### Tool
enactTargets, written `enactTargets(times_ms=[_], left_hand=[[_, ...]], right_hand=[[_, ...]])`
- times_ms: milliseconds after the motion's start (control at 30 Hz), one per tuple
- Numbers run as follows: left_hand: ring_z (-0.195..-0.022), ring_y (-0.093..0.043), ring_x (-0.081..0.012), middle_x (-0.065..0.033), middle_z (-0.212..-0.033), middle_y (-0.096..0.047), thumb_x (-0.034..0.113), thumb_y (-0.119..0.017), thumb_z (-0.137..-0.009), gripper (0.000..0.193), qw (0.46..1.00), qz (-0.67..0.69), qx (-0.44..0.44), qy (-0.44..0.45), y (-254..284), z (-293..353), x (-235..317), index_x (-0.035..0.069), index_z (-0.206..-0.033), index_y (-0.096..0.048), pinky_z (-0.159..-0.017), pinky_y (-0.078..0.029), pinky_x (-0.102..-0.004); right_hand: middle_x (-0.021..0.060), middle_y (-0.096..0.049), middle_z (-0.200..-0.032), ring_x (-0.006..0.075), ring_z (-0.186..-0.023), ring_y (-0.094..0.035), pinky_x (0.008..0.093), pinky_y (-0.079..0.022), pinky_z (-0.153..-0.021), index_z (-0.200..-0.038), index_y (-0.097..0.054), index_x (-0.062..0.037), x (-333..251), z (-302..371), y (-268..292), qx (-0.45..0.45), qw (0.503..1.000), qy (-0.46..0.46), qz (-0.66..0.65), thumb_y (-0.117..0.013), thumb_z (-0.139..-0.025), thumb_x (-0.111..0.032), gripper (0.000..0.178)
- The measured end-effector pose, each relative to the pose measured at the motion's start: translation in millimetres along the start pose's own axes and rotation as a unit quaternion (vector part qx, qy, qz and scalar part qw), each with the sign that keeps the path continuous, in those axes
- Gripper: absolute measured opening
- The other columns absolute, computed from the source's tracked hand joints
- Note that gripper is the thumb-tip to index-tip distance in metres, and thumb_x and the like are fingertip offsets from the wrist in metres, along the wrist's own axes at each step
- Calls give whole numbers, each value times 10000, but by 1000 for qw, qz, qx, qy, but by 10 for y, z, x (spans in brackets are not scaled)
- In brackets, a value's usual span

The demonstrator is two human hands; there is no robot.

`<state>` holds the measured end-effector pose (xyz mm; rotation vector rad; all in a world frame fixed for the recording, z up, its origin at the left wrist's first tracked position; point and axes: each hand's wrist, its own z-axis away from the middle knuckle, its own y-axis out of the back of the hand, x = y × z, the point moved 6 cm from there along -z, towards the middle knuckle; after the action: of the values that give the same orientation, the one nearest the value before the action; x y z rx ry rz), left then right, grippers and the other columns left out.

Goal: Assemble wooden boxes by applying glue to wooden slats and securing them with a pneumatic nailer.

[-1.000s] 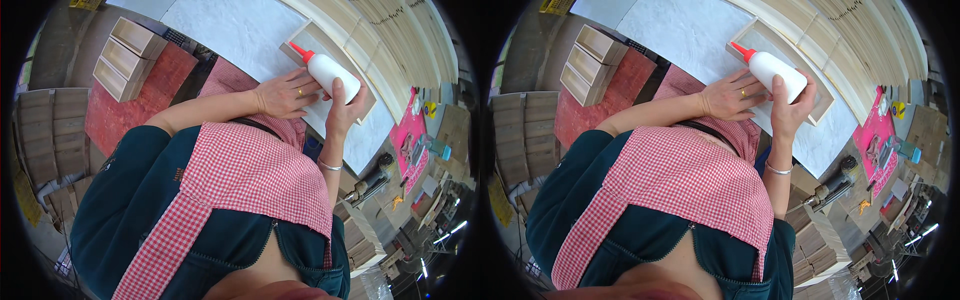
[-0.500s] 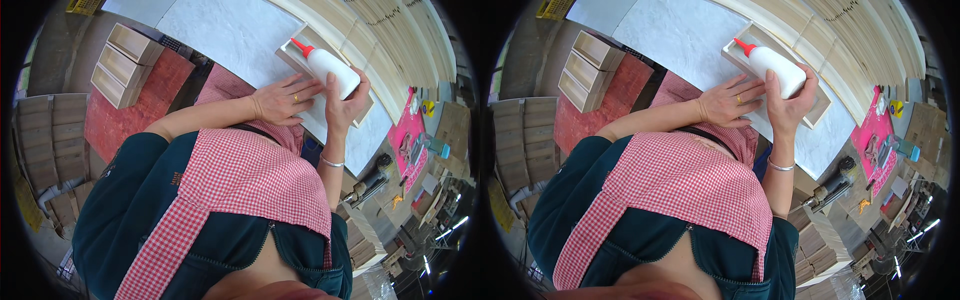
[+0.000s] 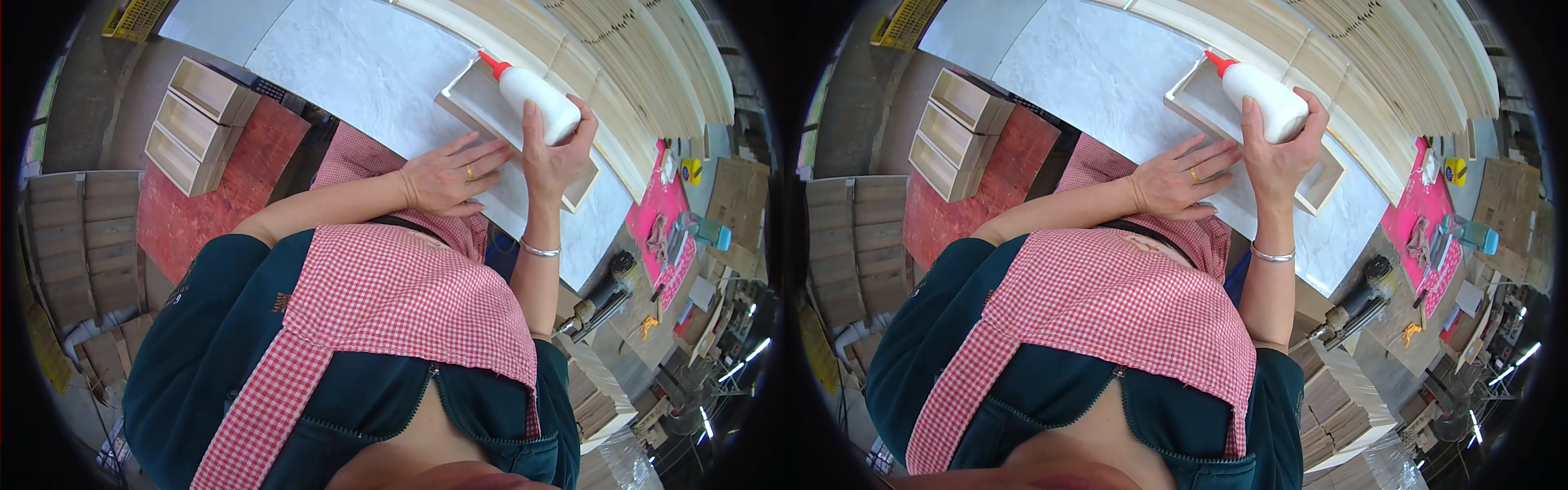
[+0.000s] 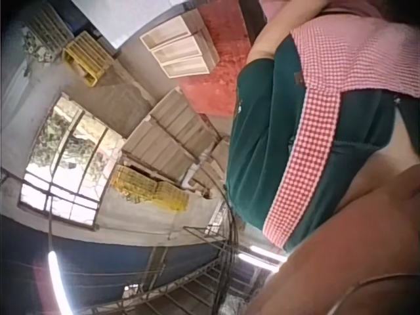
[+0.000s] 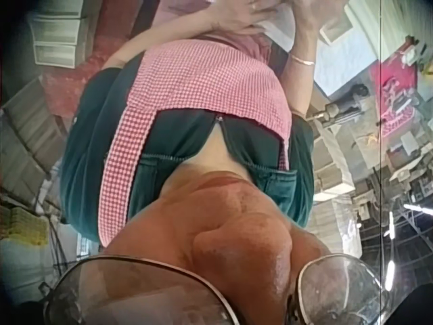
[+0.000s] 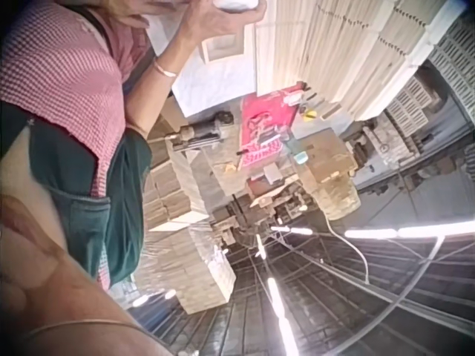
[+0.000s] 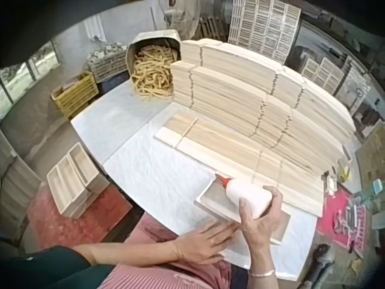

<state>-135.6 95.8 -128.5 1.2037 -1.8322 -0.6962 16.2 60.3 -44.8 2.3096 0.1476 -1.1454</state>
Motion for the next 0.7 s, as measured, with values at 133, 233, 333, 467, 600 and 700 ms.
enactTargets(times_ms=[133,233,333,467,600,700], left_hand=[[-1512,-331,-323,-197,-1604,-382,420,-627,-895,513,1000,1,6,-2,-20,4,0,47,-1246,-639,-1236,-227,-500],[-1523,-305,-326,-200,-1609,-368,408,-637,-883,501,1000,4,12,-5,-29,7,2,39,-1222,-647,-1245,-211,-507],[-1526,-298,-323,-200,-1612,-361,415,-638,-880,495,1000,1,5,-4,-29,3,-4,38,-1200,-651,-1246,-202,-503],[-1523,-312,-316,-187,-1615,-364,422,-633,-891,487,1000,-7,-6,0,-31,-5,2,48,-1203,-650,-1243,-212,-492],[-1519,-327,-309,-174,-1616,-369,427,-628,-904,481,1000,-15,-17,4,-35,-14,10,58,-1212,-646,-1239,-224,-482],[-1521,-322,-308,-178,-1614,-367,426,-628,-905,481,1000,-18,-23,9,-40,-23,11,57,-1213,-643,-1240,-224,-480]], right_hand=[[149,-641,-1067,258,-889,-662,339,-550,-766,-1243,-537,-14,4,-28,38,8,1000,6,20,-847,-819,-216,563],[150,-642,-1066,258,-888,-663,338,-550,-761,-1240,-538,-15,13,-27,98,12,999,9,35,-849,-819,-221,563],[149,-642,-1066,256,-890,-659,341,-548,-767,-1233,-542,-20,30,-6,204,16,998,-5,54,-851,-819,-225,556],[146,-644,-1063,254,-895,-654,343,-545,-776,-1228,-546,-24,112,69,385,36,997,-16,68,-852,-819,-228,550],[144,-645,-1060,251,-900,-649,343,-541,-786,-1225,-549,-27,166,155,599,59,995,-28,81,-851,-821,-230,544],[142,-643,-1061,249,-903,-644,343,-538,-796,-1223,-549,-25,195,219,772,73,992,-48,92,-849,-825,-230,539]])
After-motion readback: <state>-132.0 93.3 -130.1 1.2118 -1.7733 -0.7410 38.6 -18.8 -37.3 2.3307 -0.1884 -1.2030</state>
